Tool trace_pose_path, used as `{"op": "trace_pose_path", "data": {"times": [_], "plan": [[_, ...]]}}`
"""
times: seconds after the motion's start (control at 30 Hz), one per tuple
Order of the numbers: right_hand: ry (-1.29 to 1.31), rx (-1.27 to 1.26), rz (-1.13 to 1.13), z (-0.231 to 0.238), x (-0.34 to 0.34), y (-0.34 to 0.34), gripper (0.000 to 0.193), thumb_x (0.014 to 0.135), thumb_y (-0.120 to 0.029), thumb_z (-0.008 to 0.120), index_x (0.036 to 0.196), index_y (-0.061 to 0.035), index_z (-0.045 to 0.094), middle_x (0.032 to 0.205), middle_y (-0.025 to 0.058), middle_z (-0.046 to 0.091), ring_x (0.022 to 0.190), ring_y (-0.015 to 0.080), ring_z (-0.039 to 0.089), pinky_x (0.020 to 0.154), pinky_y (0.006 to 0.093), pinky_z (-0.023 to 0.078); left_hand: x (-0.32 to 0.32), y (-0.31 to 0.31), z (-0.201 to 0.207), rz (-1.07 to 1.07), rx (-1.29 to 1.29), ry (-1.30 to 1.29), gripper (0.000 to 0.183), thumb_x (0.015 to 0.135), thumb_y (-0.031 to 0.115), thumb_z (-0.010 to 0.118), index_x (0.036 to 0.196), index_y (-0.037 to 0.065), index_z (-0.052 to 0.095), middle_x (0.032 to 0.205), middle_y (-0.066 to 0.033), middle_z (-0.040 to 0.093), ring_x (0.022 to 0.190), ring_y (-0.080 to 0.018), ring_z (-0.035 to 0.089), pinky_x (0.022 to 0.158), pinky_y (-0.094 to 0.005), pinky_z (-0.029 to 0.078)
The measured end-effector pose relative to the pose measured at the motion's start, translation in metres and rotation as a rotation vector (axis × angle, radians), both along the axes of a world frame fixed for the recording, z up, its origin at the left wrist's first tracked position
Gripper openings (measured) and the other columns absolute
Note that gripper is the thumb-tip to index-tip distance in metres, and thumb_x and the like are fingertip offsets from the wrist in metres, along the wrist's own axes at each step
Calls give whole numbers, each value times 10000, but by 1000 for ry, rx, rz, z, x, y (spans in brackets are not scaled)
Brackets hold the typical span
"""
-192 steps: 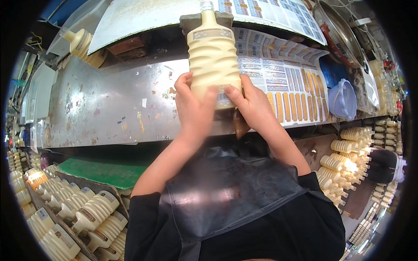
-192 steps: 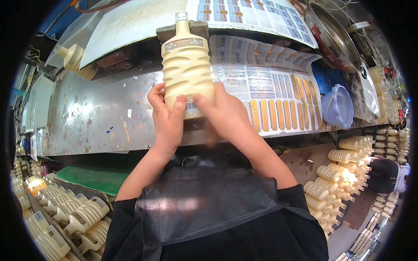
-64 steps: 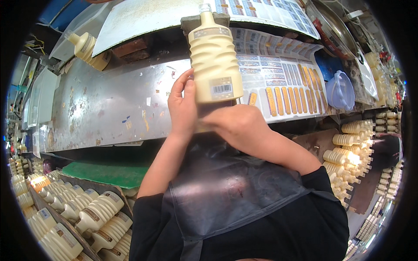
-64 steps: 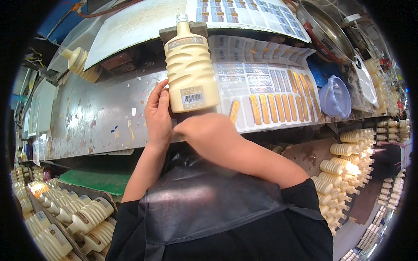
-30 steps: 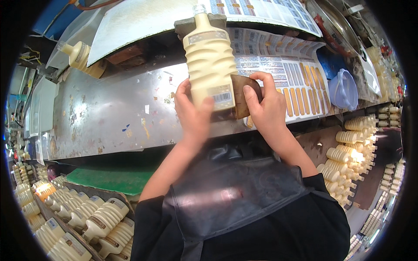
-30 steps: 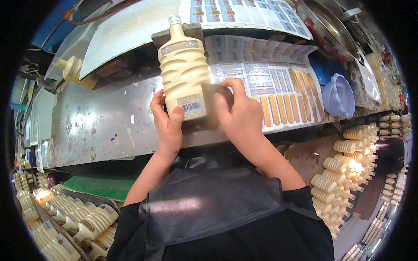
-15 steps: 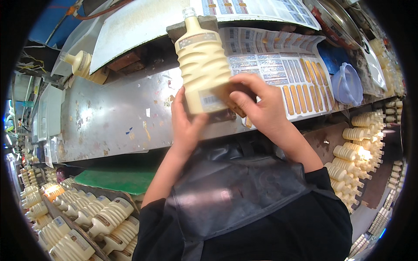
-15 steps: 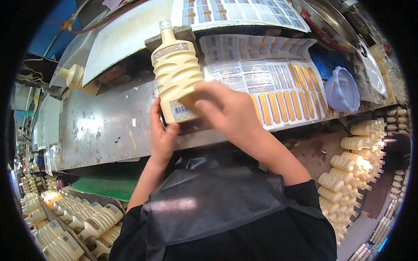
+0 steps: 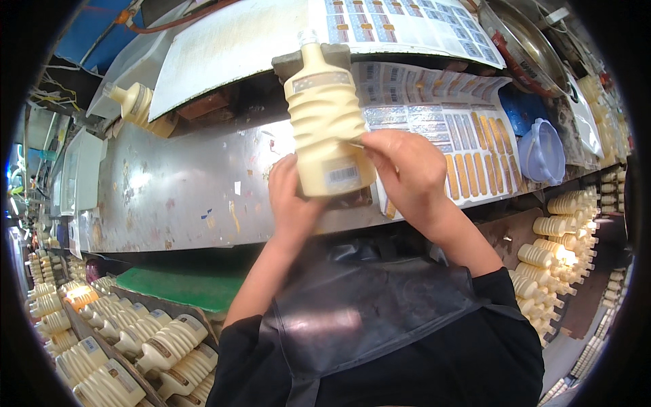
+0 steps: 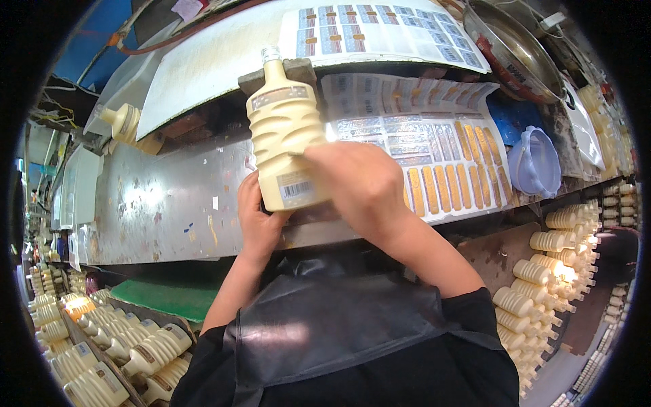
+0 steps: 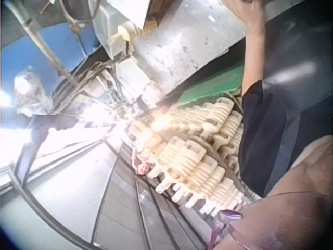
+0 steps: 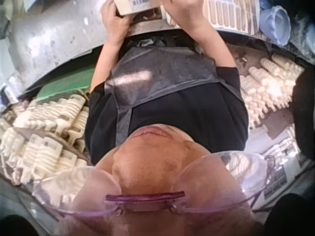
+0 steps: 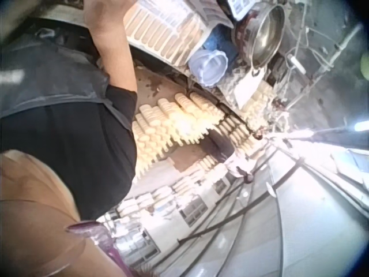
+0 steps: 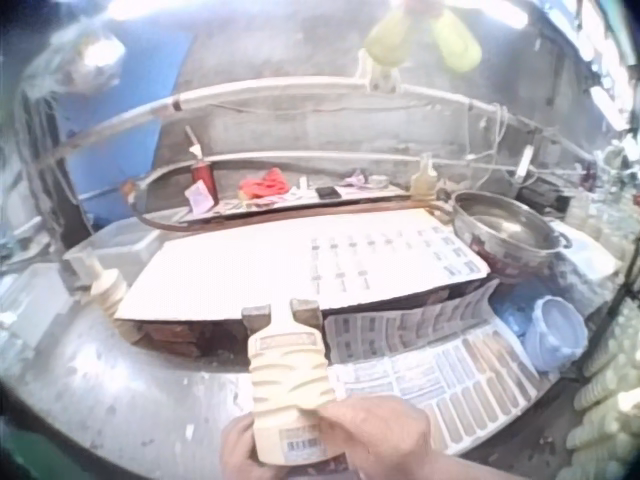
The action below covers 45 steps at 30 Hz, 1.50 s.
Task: The person repeatedly applies adhesive labels to the sides of cream-colored plastic containers. They peel labels from a sheet, align them on the container body, and smooth them down by hand. Finished containers are placed on a nearby metal surface.
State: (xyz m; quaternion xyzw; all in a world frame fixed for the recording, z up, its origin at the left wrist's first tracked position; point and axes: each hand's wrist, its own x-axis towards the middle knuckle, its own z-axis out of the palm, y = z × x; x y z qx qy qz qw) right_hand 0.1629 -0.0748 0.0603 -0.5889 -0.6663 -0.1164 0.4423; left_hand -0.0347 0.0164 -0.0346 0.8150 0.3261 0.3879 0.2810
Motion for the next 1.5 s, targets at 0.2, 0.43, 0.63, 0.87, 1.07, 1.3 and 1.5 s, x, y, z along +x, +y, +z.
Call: {"op": "trace_pose_path", "data": {"times": [0.2,0.43,0.63,0.87,1.07,1.3,1.5], "plan": [[98,-68,207,-12,-20,-28,237,740,23,752,958,-70,754,974,103,737,861,282,724,749,361,566,2,-4,8,15,-19,-49,588,717,236,890,1224,35,669,1248,-141,659,1200,-360,578,1051,-458,442],[1131,-371,136,-15,-2,-39,178,1000,-70,639,1158,-5,688,1054,38,675,983,109,616,906,240,479,3,-7,15,20,-22,-38,591,738,308,886,1212,32,663,1203,-151,658,1149,-359,590,1013,-459,430],[1173,-738,5,-36,3,-31,421,1042,-159,520,1408,31,606,869,-4,597,810,84,537,753,216,426,6,-15,24,54,-47,-6,762,765,289,875,1393,-1,553,1210,-165,656,1140,-369,590,1010,-465,438],[1029,-731,127,-38,-10,-40,580,993,-80,490,1564,5,434,811,53,633,765,131,607,756,292,509,3,-16,23,29,-121,16,872,775,222,878,1497,-30,459,1285,-202,624,1181,-385,590,1025,-463,457],[871,-768,157,-36,-20,-52,714,968,21,481,1640,5,242,786,63,598,726,139,583,733,283,502,3,-10,11,30,-162,-99,823,763,236,890,1449,-19,515,1245,-186,654,1119,-379,602,989,-465,465],[698,-762,113,-41,-10,-49,720,936,21,494,1626,-8,288,742,79,634,684,161,616,706,307,522,1,-11,9,31,-133,-32,840,759,241,898,1443,-53,508,1228,-206,647,1153,-379,589,1005,-465,465],[674,-788,48,-33,1,-42,621,903,-61,515,1523,-63,471,740,150,652,693,313,636,690,425,510,0,-11,9,57,-93,-28,836,731,256,918,1405,-66,544,1212,-208,651,1125,-369,612,986,-454,485]]}}
